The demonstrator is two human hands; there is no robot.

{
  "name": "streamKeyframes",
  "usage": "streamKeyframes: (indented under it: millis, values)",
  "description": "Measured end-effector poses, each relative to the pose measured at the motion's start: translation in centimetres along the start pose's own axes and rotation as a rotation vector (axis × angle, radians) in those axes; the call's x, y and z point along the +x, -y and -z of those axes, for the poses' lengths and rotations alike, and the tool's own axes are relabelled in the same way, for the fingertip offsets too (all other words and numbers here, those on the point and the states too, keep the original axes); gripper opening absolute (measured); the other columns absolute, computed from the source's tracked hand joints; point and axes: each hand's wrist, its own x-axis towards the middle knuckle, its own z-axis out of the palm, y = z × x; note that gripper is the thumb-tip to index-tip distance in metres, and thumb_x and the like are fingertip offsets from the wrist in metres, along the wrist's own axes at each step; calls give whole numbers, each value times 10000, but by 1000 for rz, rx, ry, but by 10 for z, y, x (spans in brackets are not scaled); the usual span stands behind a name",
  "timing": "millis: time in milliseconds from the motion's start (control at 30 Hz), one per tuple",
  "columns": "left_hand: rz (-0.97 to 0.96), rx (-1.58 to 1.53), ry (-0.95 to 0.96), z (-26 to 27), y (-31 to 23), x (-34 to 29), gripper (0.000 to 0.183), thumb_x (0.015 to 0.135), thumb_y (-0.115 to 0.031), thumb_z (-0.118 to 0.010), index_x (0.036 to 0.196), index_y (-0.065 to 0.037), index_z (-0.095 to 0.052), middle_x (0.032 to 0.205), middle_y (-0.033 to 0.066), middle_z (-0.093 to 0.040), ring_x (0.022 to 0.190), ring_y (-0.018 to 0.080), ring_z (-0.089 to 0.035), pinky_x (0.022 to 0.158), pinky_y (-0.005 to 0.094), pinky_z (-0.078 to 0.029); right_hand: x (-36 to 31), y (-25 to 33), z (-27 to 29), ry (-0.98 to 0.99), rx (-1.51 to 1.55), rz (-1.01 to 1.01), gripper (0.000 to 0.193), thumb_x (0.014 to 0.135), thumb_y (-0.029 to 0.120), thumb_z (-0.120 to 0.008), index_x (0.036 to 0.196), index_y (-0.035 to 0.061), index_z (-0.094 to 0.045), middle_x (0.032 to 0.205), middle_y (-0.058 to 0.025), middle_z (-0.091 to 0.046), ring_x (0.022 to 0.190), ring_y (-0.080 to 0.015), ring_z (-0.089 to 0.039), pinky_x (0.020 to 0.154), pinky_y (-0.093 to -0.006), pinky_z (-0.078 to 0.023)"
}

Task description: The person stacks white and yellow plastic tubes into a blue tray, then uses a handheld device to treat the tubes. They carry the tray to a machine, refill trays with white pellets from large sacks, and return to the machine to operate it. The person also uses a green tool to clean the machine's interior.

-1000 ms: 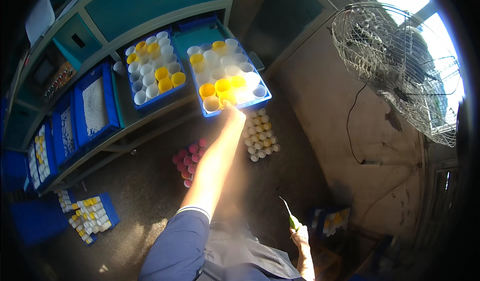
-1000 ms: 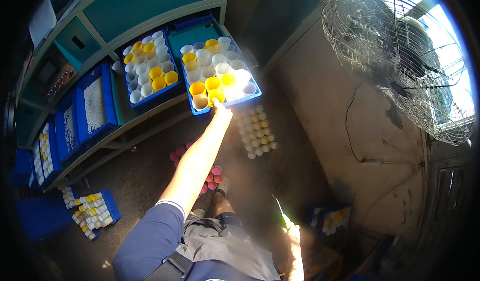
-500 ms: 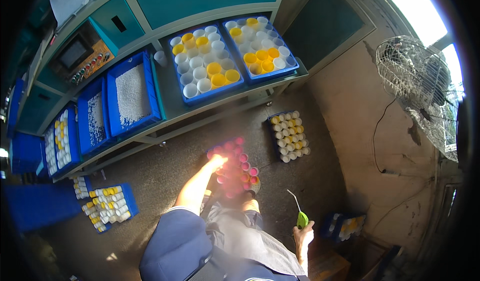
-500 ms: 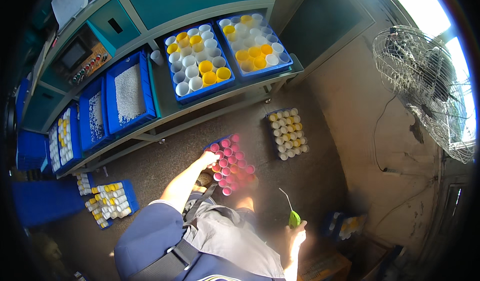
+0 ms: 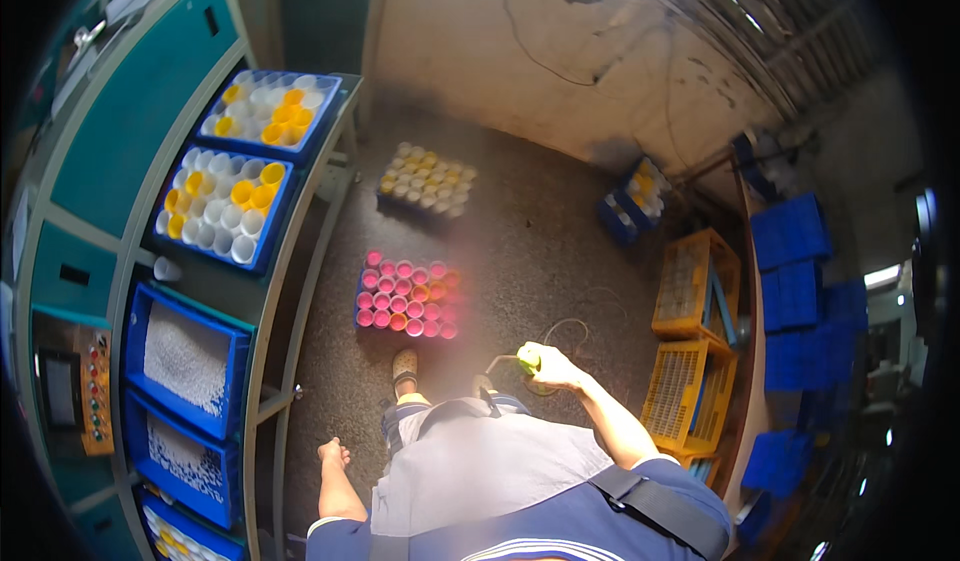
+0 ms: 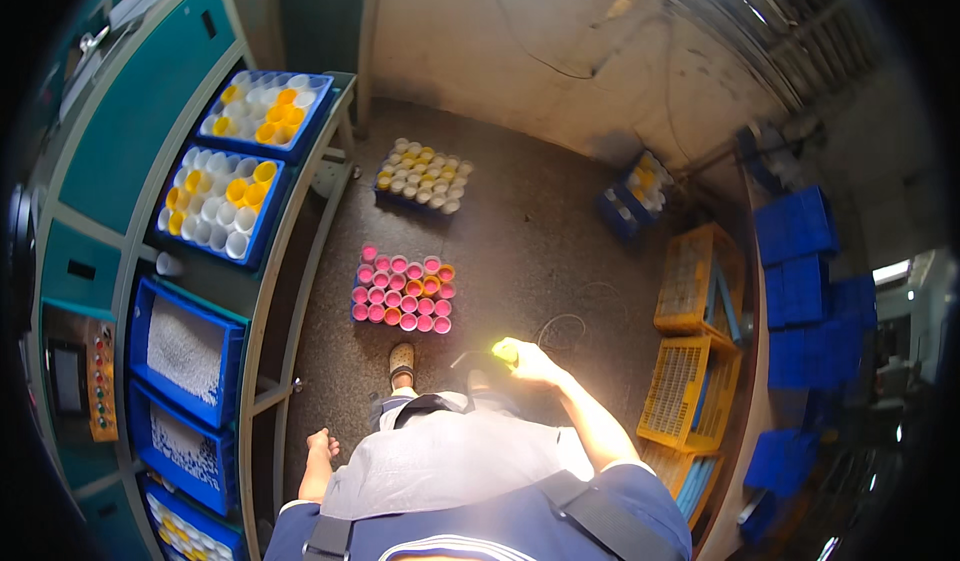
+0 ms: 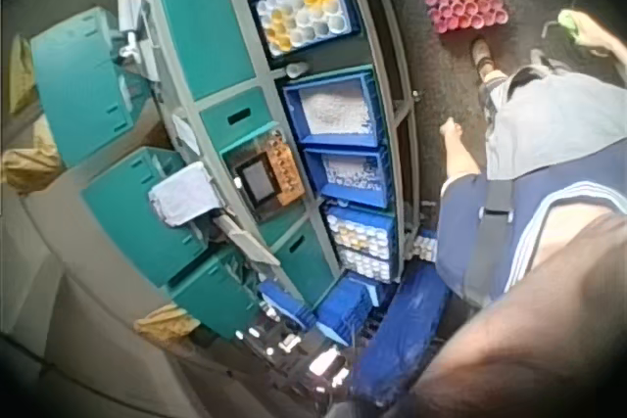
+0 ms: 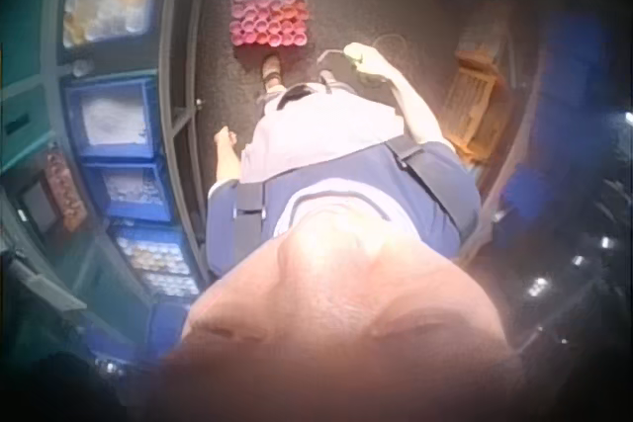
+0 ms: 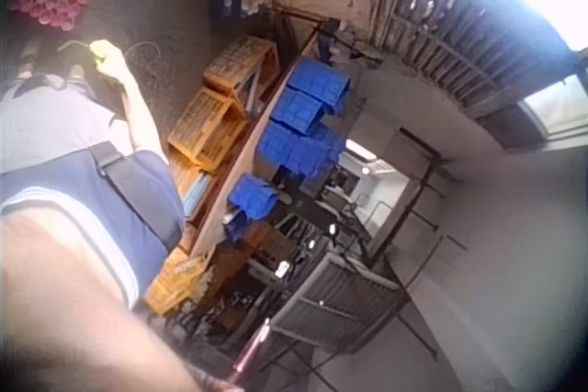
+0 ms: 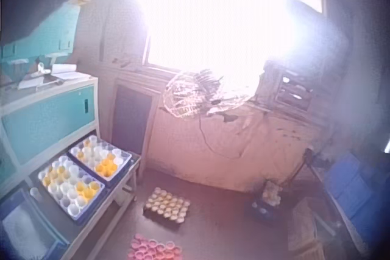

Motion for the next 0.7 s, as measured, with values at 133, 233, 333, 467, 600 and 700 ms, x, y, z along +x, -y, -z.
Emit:
streamKeyframes:
  millis: [133, 233, 333, 467, 600, 700]
  values:
    - [-261, 8, 114, -25, -42, -24, 193, 955, -230, -578, 941, -45, -630, 745, 42, -627, 588, 144, -595, 467, 285, -479, -56, -42, -10, -58, 300, -87, 253, 701, 89, -727, 818, 81, -503, 729, 9, -494, 697, -122, -492, 618, -321, -434]
    - [-461, -71, 249, -66, -47, -54, 224, 959, -251, -576, 1060, -54, -618, 840, 45, -657, 652, 123, -623, 517, 263, -505, -108, -92, -23, -22, 442, -157, 298, 719, 79, -732, 749, 125, -439, 732, 45, -474, 675, -68, -461, 577, -273, -405]
    - [-638, -78, 391, -114, -16, -89, 266, 949, -246, -597, 1128, -49, -595, 905, 67, -672, 695, 131, -643, 553, 263, -513, -161, -144, -39, 0, 321, -43, 368, 721, 116, -816, 823, 128, -462, 778, 52, -473, 741, -66, -462, 667, -269, -429]
    - [-617, 170, 655, -159, 79, -120, 345, 896, -263, -672, 1147, -36, -604, 947, 68, -672, 744, 149, -650, 596, 265, -524, -214, -171, -75, -90, 288, -157, 400, 769, 97, -799, 1073, 81, -540, 985, -22, -552, 854, -105, -552, 764, -286, -491]
    - [-636, 645, 708, -161, 141, -125, 402, 876, -276, -667, 1218, -73, -609, 948, 76, -660, 725, 145, -599, 589, 279, -496, -240, -141, -70, -151, 26, 73, 422, 841, -56, -592, 1250, 41, -558, 1179, -96, -603, 1003, -175, -619, 862, -310, -522]
    - [-616, 390, 661, -137, 153, -118, 314, 899, -212, -650, 1158, -42, -603, 832, 43, -630, 651, 117, -574, 543, 249, -466, -262, -115, -32, -499, 90, 5, 322, 860, 12, -626, 1177, 24, -574, 1007, -64, -655, 916, -152, -625, 793, -310, -513]
